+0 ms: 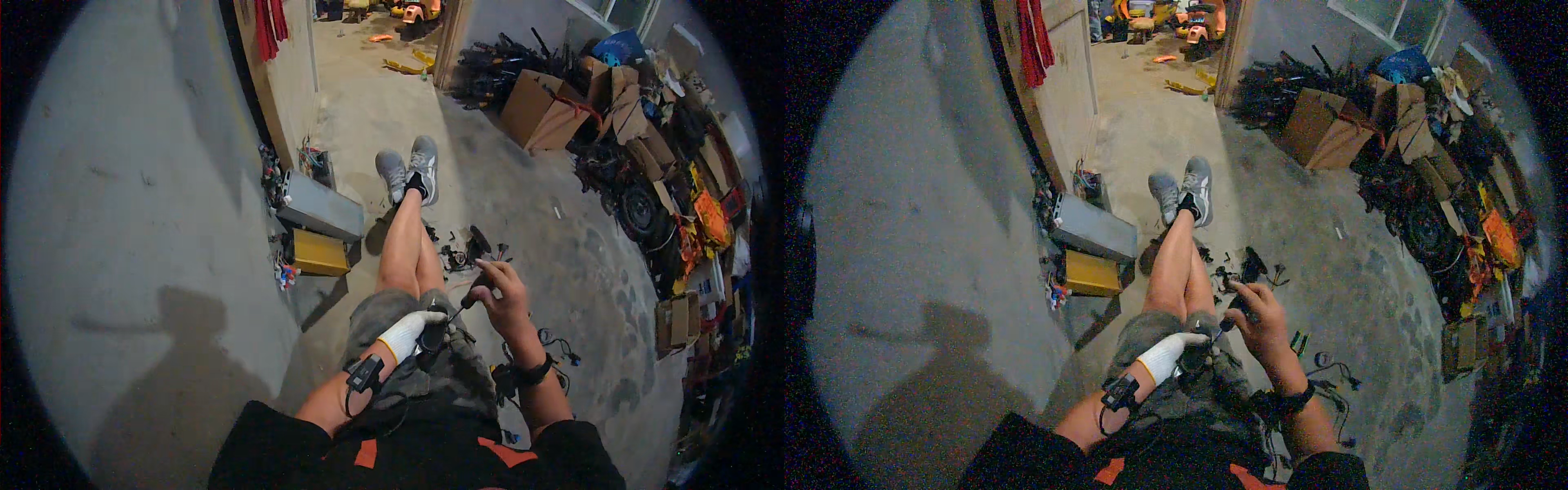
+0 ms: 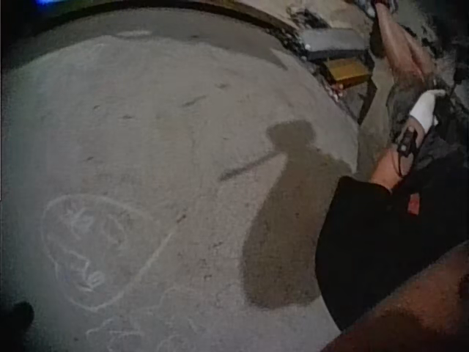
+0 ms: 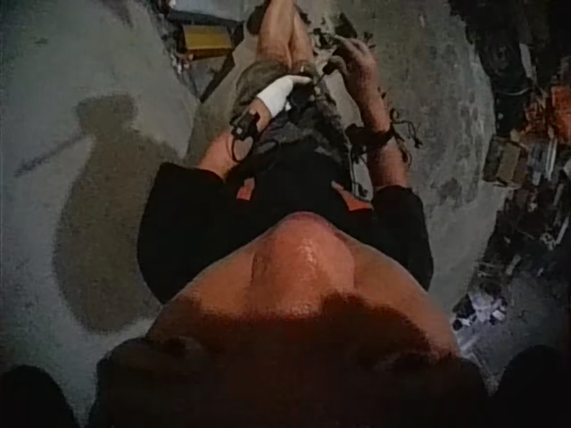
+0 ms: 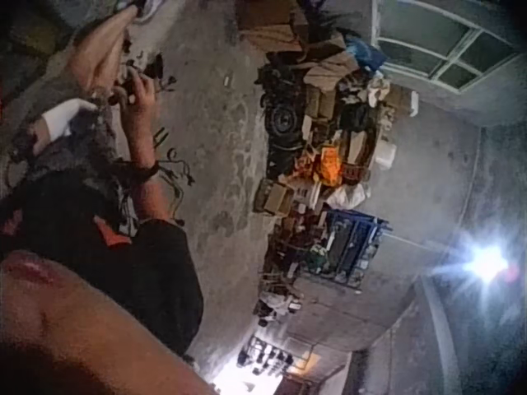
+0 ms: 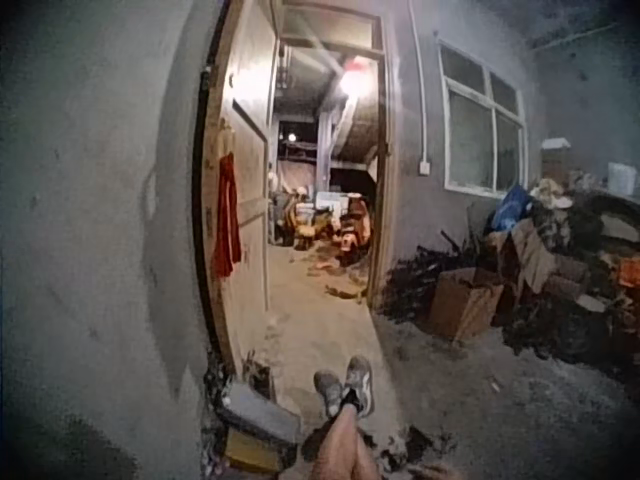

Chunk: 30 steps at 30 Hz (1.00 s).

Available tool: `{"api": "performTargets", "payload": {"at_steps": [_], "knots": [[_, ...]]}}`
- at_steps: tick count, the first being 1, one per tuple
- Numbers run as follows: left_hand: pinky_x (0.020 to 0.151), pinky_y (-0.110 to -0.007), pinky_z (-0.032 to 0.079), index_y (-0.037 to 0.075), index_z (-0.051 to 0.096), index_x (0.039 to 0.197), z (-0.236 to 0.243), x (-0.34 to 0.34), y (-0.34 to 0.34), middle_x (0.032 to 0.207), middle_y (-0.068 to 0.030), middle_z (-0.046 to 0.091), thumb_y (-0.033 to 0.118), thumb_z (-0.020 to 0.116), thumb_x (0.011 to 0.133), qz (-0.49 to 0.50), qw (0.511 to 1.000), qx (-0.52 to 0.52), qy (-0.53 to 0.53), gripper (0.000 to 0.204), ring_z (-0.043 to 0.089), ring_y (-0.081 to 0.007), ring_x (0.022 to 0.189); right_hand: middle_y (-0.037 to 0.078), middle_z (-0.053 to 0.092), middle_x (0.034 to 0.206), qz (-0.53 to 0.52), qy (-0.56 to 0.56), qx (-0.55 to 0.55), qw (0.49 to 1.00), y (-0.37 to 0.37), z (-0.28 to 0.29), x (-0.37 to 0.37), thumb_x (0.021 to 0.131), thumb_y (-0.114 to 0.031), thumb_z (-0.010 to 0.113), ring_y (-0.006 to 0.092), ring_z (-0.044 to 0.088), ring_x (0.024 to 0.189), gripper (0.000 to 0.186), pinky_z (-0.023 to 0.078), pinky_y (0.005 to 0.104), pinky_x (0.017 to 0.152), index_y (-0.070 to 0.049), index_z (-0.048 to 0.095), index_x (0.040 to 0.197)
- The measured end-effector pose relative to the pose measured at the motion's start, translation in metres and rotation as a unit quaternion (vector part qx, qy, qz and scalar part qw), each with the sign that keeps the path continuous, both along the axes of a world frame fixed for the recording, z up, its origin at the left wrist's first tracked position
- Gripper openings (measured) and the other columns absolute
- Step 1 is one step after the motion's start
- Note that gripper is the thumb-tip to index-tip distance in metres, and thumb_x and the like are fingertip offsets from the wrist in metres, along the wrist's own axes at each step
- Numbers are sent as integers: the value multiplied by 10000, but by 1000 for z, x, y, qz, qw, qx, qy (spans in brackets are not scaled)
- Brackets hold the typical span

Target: Using a screwdriver to assemble or repair a black plastic component while sitting on a garage floor.

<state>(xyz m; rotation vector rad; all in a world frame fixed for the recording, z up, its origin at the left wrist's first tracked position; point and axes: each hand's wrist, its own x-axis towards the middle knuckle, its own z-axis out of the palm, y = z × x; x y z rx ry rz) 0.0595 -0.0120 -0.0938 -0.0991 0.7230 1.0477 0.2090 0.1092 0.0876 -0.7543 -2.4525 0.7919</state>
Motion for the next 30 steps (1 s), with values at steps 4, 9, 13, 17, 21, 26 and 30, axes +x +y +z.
{"api": "performTargets", "payload": {"at_steps": [4,9,13,17,21,26,30], "knots": [[712,-370,603,1,667,1062,16,-1,-6,941,-142,749,202,629,975,24,1000,-2,-10,222,729,-281,756,160,648,1182,67,67,-64,993,5,6,-4,890,-102,754,312,653,1059,447,529,375,912,-57,633,1318],[690,-377,590,11,678,1037,6,-1,-1,923,-136,749,211,642,962,-4,1000,-7,16,217,730,-274,759,176,638,1207,9,-8,-63,998,5,3,-2,941,-74,689,329,647,1088,463,520,372,950,-42,573,1387],[705,-376,580,18,696,1001,36,-2,-7,899,-116,748,209,650,948,17,1000,13,16,204,727,-253,772,154,647,1161,25,86,-43,995,5,-4,-5,917,-91,724,320,661,1022,443,529,373,896,-49,613,1344],[749,-377,581,15,679,1054,40,-4,-12,921,-115,740,198,618,965,19,1000,5,18,212,702,-245,763,126,673,1087,113,9,-70,991,10,24,-7,921,1,686,257,658,969,445,516,346,905,-52,612,1357],[757,-380,584,-4,681,1073,14,-5,3,965,-140,746,198,603,977,-38,999,-29,19,238,715,-276,785,129,672,1109,12,6,38,999,6,9,-10,956,-29,649,253,669,987,422,509,331,920,-40,595,1375],[734,-395,602,-27,672,1086,7,-5,2,978,-157,747,192,598,977,-21,1000,2,3,256,721,-296,771,116,658,1161,77,62,-214,972,14,11,2,974,-47,634,207,637,1080,428,481,355,988,3,566,1393],[738,-380,603,-37,664,1097,4,-3,3,976,-158,746,191,598,977,-23,999,-20,20,267,721,-287,770,92,636,1190,7,49,-85,995,7,-7,2,963,-33,650,186,627,1100,447,473,338,1002,-12,567,1402]]}}
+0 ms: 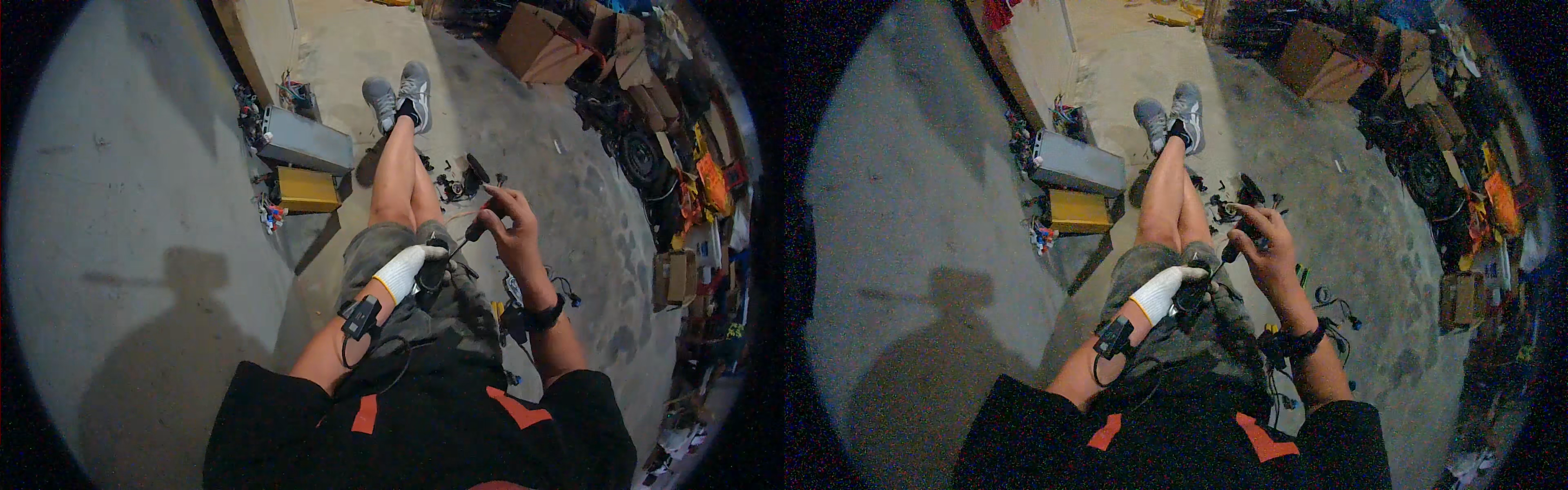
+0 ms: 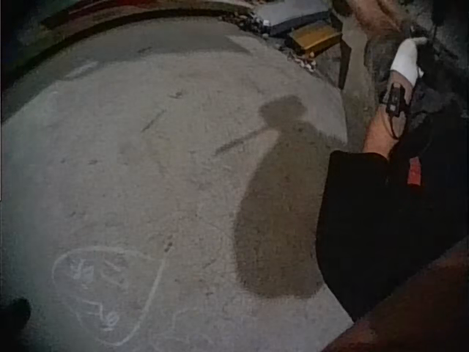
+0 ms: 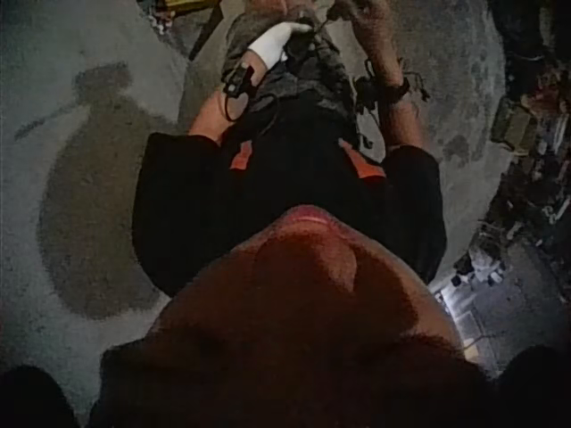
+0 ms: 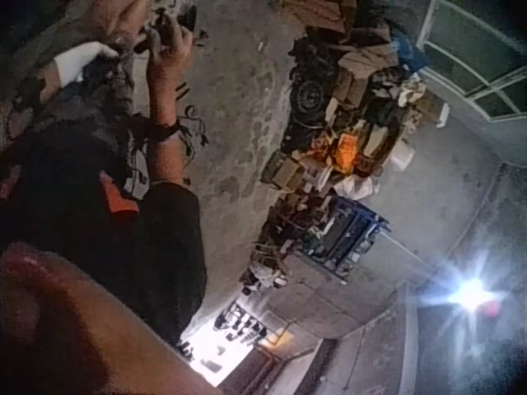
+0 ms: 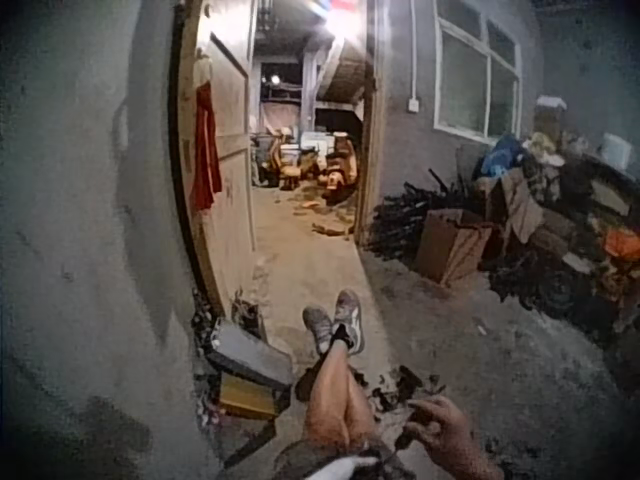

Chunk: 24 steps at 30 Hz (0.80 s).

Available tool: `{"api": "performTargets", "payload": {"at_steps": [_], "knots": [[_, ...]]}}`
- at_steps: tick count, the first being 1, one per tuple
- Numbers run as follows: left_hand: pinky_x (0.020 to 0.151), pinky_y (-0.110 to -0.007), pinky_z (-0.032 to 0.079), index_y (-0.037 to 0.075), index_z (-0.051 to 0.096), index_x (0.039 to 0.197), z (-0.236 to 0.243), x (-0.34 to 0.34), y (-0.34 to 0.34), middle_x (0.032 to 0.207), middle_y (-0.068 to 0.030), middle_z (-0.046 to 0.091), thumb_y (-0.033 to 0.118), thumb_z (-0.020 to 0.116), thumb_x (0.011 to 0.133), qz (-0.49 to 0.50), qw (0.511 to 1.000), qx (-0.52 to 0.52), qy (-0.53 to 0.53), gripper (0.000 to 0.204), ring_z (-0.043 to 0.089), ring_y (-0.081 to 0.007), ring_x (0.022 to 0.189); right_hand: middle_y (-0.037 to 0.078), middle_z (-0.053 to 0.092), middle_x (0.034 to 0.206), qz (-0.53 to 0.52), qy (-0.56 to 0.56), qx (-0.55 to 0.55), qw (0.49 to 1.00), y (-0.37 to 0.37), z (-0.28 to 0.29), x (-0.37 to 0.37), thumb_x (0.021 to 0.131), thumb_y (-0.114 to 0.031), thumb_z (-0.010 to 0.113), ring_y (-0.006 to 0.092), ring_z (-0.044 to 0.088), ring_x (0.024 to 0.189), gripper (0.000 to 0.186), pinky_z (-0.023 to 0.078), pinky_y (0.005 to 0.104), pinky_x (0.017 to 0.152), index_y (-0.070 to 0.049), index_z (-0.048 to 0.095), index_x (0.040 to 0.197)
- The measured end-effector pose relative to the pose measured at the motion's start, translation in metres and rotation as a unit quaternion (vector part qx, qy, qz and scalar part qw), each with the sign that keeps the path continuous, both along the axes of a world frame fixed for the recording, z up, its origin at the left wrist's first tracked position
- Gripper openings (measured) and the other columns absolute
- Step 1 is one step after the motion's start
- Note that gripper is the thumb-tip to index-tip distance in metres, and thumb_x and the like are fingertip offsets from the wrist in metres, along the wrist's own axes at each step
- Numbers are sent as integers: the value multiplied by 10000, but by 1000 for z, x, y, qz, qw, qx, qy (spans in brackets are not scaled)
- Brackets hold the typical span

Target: Using a screwdriver to assemble or repair a black plastic component while sitting on a garage floor.

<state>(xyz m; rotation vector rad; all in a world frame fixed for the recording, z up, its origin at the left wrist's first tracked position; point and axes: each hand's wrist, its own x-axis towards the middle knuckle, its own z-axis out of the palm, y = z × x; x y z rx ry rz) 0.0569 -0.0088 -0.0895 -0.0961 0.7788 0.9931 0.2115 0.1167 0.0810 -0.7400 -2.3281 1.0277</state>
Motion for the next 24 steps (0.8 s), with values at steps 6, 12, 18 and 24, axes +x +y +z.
{"api": "performTargets", "payload": {"at_steps": [6,12,18,24], "knots": [[721,-400,611,-28,664,1081,18,-3,-7,953,-161,741,181,590,981,29,999,-11,8,244,716,-291,752,79,625,1156,50,10,-57,997,0,14,2,929,-33,692,151,630,1043,471,493,311,945,-28,590,1389],[724,-389,611,-24,661,1076,17,1,1,944,-165,736,158,579,983,27,1000,2,-8,220,716,-295,759,78,627,1147,-26,-40,49,998,-1,13,0,915,-43,717,145,618,1011,440,489,289,930,-20,623,1344],[725,-390,611,-16,647,1094,1,1,0,943,-173,734,150,570,983,15,1000,-2,-15,215,718,-300,778,123,657,1232,12,-33,18,999,1,7,5,960,-112,674,233,665,1040,404,522,344,916,-32,598,1348],[713,-384,610,-14,659,1051,23,-1,-4,921,-174,733,165,575,981,23,999,-26,8,210,718,-299,762,127,656,1217,-47,57,-16,997,-9,7,-7,980,-102,649,221,677,1040,323,530,336,902,-33,636,1295]]}}
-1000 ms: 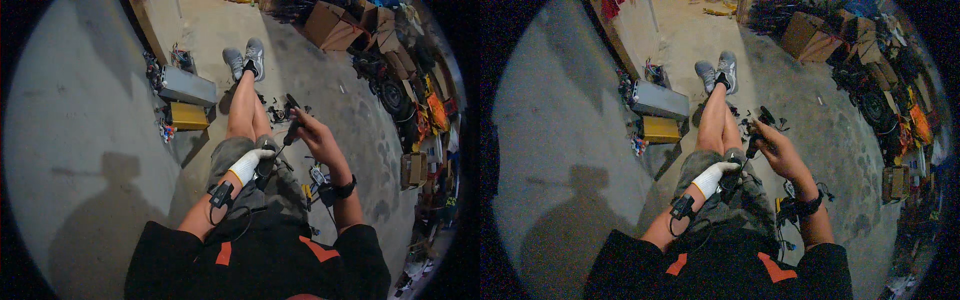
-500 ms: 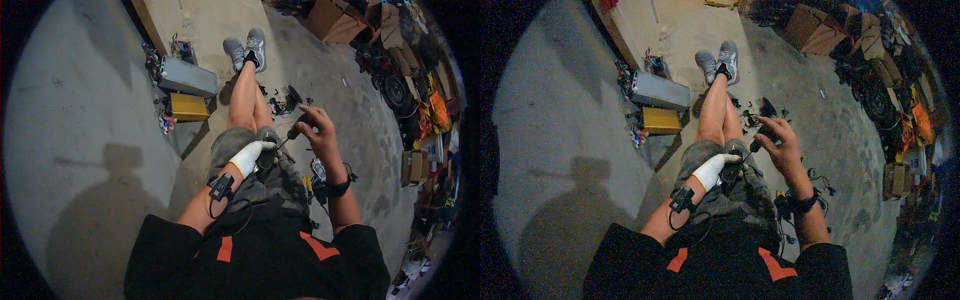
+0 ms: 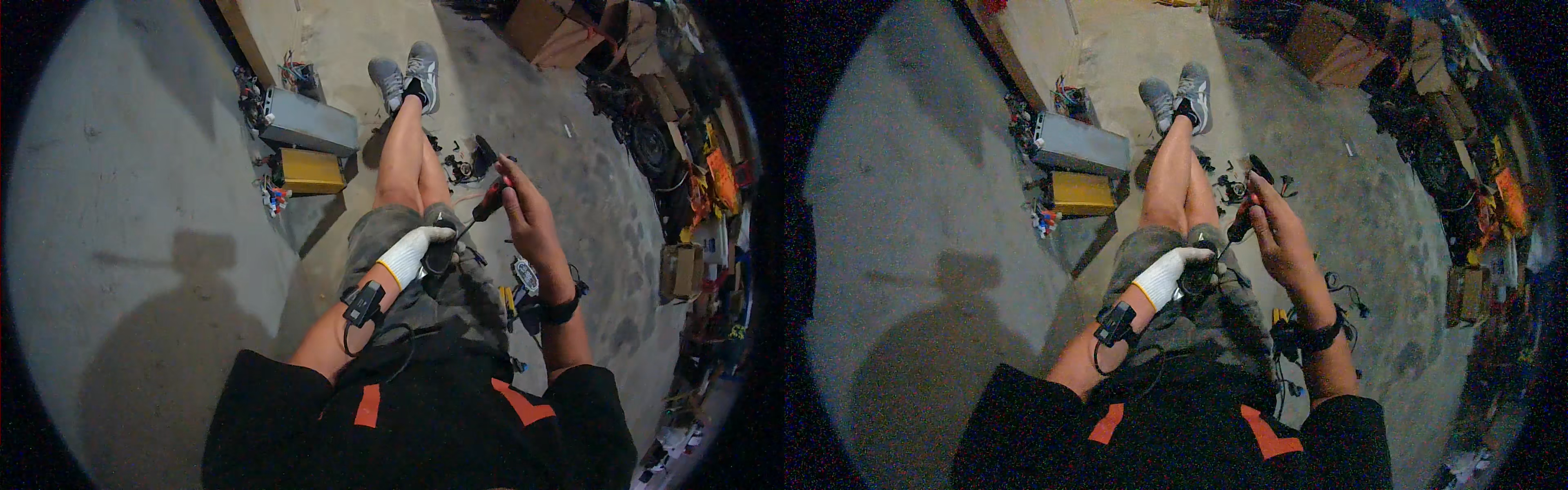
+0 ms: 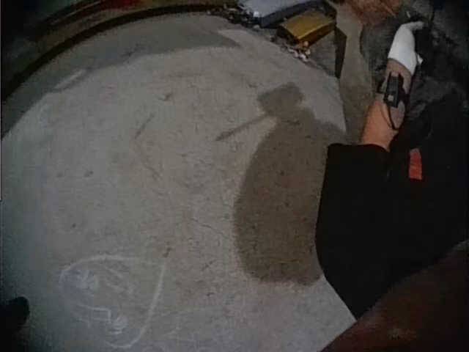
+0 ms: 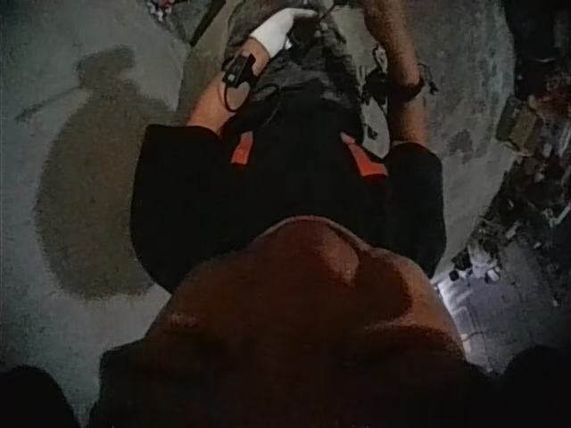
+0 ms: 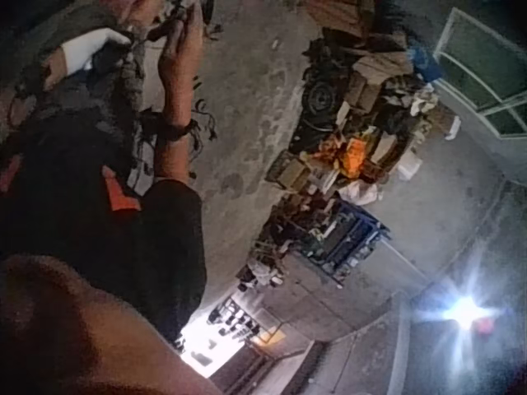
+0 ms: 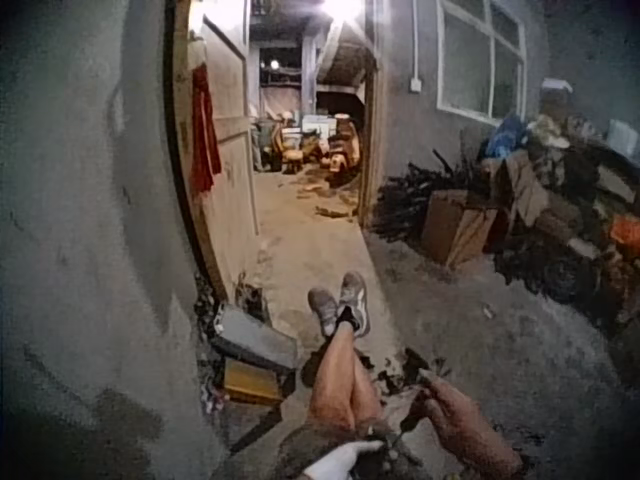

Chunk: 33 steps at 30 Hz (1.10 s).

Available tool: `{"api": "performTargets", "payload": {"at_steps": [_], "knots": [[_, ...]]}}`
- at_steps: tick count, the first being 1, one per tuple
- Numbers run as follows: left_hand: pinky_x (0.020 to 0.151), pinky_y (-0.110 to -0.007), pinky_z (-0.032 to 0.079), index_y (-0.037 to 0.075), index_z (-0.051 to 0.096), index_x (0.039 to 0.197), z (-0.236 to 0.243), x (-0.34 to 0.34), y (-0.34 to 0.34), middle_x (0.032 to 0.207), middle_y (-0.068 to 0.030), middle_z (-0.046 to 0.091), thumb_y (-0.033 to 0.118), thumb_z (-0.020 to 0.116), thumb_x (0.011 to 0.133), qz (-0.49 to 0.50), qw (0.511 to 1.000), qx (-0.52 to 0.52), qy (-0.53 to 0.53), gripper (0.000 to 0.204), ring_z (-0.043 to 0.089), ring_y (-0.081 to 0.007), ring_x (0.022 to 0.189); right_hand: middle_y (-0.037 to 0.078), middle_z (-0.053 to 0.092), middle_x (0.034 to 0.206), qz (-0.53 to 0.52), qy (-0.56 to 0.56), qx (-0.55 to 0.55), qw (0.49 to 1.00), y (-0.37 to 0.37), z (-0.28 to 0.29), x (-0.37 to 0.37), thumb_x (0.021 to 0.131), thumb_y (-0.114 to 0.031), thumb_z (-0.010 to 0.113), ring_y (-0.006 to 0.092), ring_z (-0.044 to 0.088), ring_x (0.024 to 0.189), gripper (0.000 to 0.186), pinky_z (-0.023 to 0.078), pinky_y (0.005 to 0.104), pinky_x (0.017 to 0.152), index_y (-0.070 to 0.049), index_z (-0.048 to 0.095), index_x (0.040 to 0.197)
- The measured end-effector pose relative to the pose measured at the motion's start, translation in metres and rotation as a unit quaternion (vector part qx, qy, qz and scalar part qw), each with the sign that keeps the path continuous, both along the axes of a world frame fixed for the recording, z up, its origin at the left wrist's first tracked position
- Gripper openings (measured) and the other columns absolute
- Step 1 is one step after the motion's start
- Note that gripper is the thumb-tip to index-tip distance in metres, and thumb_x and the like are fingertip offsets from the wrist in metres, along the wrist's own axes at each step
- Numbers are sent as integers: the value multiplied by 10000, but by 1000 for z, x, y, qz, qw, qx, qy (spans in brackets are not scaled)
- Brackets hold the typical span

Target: Using a screwdriver to assemble or repair a black plastic component while sitting on a garage floor.

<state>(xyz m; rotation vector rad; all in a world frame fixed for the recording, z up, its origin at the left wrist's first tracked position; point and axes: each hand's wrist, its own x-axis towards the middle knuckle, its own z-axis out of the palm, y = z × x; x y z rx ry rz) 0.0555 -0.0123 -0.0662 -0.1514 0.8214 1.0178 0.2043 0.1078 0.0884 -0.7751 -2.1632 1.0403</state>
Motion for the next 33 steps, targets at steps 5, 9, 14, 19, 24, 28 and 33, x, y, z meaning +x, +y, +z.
{"api": "performTargets", "payload": {"at_steps": [5,9,14,19,24,28,33], "knots": [[692,-368,606,-19,668,1033,-6,5,3,918,-170,735,191,582,982,7,1000,-8,20,232,718,-291,745,161,638,1271,-20,-53,43,997,10,-19,11,989,-85,625,269,661,1118,370,506,343,971,-34,588,1354],[685,-362,603,-22,668,1036,-4,3,0,915,-158,735,194,585,983,15,1000,12,4,237,715,-282,738,163,645,1278,-30,-39,117,992,10,-18,7,949,-93,689,264,674,1084,365,518,339,945,-50,632,1308],[691,-358,602,-7,663,1044,-5,-1,0,931,-145,738,178,579,984,-7,1000,-7,4,211,711,-272,734,154,669,1254,9,-121,-3,993,12,5,10,942,-133,708,300,666,1120,400,512,354,962,-83,628,1331],[698,-361,602,0,657,1044,-8,-1,7,935,-140,738,169,586,979,-1,1000,23,-18,194,711,-267,734,151,703,1193,-5,-101,60,993,11,-5,7,929,-137,726,292,689,1083,423,525,358,944,-88,633,1338],[697,-371,602,4,656,1032,11,2,-2,915,-135,737,166,601,970,20,1000,-1,9,182,709,-255,731,144,698,1238,25,-64,28,997,12,-6,11,942,-146,714,284,684,1118,400,528,362,954,-74,639,1328],[698,-338,590,14,677,999,8,2,-1,870,-135,743,183,596,975,5,1000,13,-26,189,707,-251,675,152,690,1261,-65,-115,133,982,5,-11,12,951,-90,686,277,676,1137,389,508,342,972,-40,626,1332],[733,-365,603,-19,666,1058,4,0,-3,953,-147,749,195,592,984,17,1000,20,2,238,727,-274,779,171,656,1312,53,-141,-3,989,10,23,12,937,-74,692,319,652,1174,411,505,351,981,-60,626,1343]]}}
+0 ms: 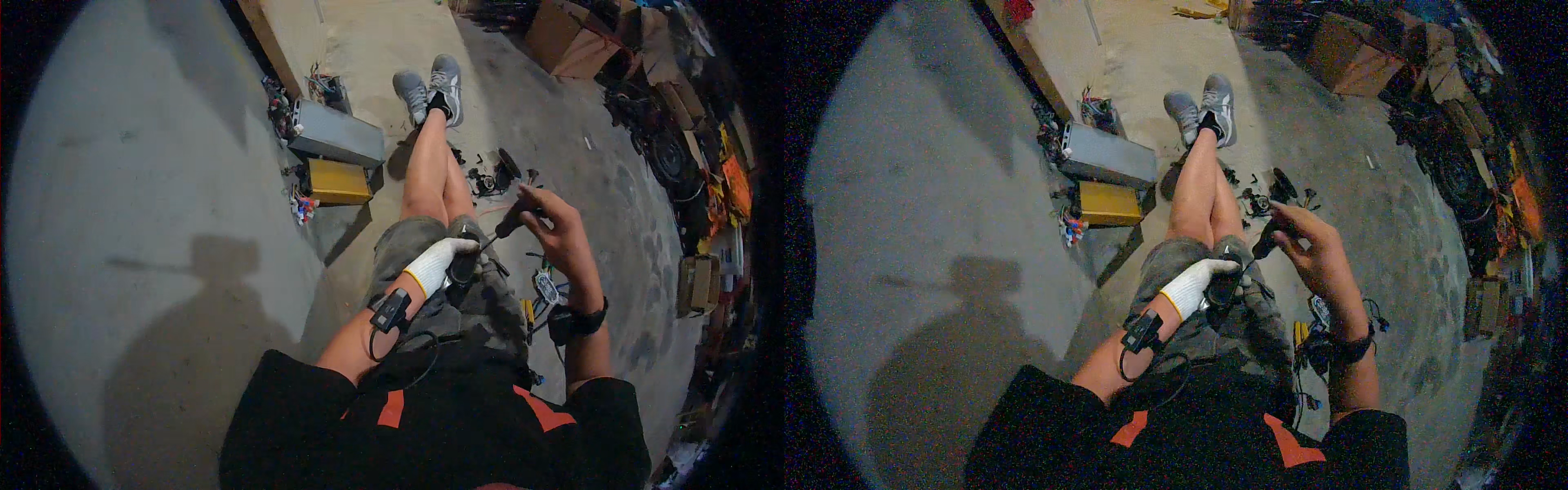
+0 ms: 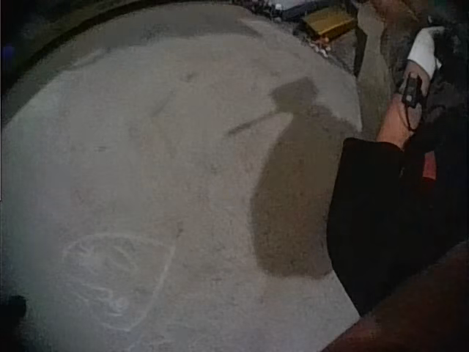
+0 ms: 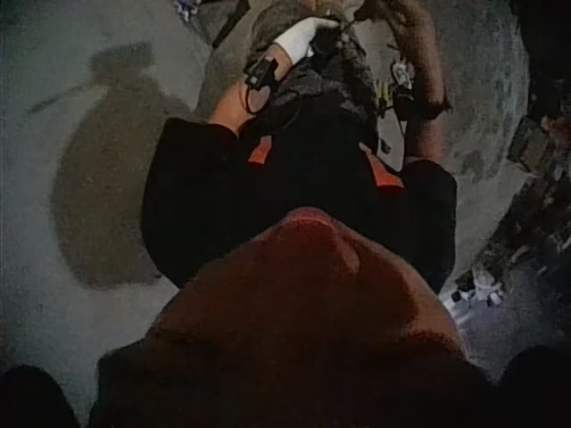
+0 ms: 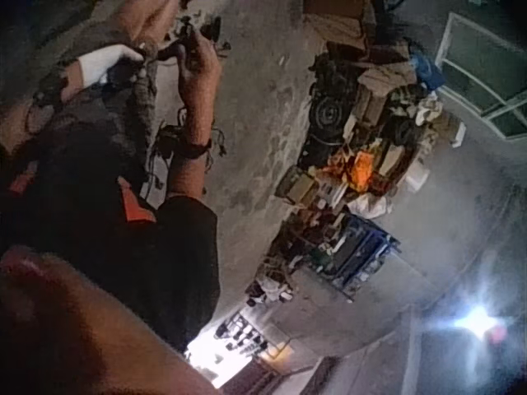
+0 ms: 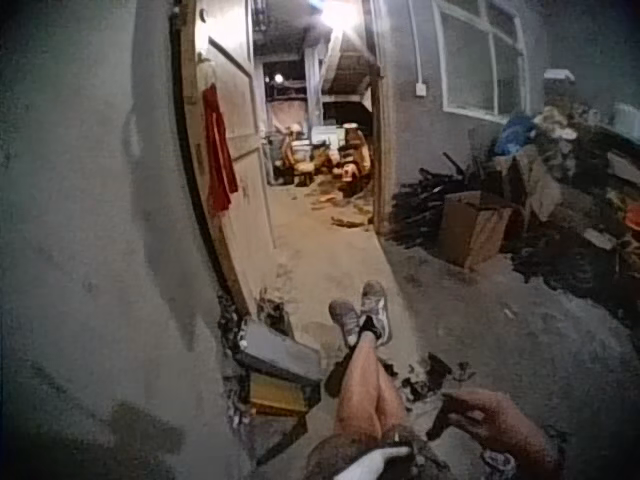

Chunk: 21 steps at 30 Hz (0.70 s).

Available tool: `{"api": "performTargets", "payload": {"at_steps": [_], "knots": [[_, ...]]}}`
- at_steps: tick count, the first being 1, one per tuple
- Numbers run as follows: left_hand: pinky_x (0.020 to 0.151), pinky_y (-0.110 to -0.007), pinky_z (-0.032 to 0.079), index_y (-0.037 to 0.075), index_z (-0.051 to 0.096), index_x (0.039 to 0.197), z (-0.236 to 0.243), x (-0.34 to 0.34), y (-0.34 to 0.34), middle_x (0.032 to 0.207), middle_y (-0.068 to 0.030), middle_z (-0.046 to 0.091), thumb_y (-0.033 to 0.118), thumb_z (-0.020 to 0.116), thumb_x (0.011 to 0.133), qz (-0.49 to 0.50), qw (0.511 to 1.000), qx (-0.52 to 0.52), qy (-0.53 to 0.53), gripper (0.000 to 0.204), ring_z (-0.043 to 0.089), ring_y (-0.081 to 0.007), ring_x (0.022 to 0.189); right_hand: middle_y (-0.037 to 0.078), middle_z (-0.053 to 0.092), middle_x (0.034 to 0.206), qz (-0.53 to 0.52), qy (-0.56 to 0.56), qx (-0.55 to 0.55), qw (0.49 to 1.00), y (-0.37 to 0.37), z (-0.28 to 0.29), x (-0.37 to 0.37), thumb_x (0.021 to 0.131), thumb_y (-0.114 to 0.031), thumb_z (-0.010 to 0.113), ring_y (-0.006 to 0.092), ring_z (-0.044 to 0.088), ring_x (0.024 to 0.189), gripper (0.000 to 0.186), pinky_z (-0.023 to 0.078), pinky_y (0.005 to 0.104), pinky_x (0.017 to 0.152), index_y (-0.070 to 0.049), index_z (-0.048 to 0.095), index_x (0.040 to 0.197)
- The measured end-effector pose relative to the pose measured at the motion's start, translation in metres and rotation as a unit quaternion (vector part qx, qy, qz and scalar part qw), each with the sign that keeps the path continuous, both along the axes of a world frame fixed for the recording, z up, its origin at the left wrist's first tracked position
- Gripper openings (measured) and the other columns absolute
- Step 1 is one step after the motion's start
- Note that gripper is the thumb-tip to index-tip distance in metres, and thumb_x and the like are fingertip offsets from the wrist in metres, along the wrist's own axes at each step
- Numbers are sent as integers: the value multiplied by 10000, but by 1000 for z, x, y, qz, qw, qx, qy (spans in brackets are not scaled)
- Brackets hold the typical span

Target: Using a screwdriver to assemble or repair a black plastic component while sitting on a garage floor.

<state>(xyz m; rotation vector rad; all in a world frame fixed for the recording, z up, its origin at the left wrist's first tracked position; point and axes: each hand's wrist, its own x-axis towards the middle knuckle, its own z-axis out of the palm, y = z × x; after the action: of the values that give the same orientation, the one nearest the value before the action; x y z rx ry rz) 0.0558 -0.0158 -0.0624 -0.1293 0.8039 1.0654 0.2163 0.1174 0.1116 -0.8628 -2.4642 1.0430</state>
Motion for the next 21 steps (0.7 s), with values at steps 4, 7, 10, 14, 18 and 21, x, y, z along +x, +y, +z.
{"api": "performTargets", "payload": {"at_steps": [4,7,10,14,18,21], "knots": [[735,-362,602,-21,665,1066,-17,3,4,952,-148,750,194,593,984,-28,999,9,-12,242,724,-271,783,161,647,1307,-57,-39,93,993,-12,-8,-6,931,-72,697,325,647,1154,434,504,358,976,-64,614,1358],[732,-370,604,-22,665,1069,-19,1,6,954,-155,749,193,598,978,-15,999,24,-31,243,726,-278,780,144,661,1209,-24,34,76,996,-3,-19,-6,913,-110,731,298,657,1084,452,516,370,937,-83,618,1350],[735,-371,603,-24,664,1068,-16,1,3,949,-168,747,192,608,968,-1,1000,14,-26,245,725,-285,784,149,655,1131,32,45,-26,998,2,-12,-6,934,-157,715,293,661,1047,498,514,383,926,-100,564,1405],[742,-378,605,-26,658,1065,-17,2,6,967,-180,746,185,616,962,-6,1000,-1,-18,238,724,-289,788,160,662,1131,-58,-10,97,994,-7,-19,-11,940,-144,703,315,664,1064,502,513,381,933,-80,550,1414],[746,-389,609,-20,659,1081,-28,-1,4,985,-183,748,190,613,964,-3,999,23,-42,245,724,-300,790,152,669,1135,12,74,54,996,-4,-15,-7,936,-174,713,314,660,1066,486,515,383,915,-72,567,1388],[749,-394,610,-16,659,1100,-24,1,5,994,-181,749,196,607,969,-13,999,-10,-29,254,725,-307,799,169,667,1178,-13,14,16,1000,-8,-8,-4,954,-154,686,328,644,1104,468,500,382,958,-61,561,1396]]}}
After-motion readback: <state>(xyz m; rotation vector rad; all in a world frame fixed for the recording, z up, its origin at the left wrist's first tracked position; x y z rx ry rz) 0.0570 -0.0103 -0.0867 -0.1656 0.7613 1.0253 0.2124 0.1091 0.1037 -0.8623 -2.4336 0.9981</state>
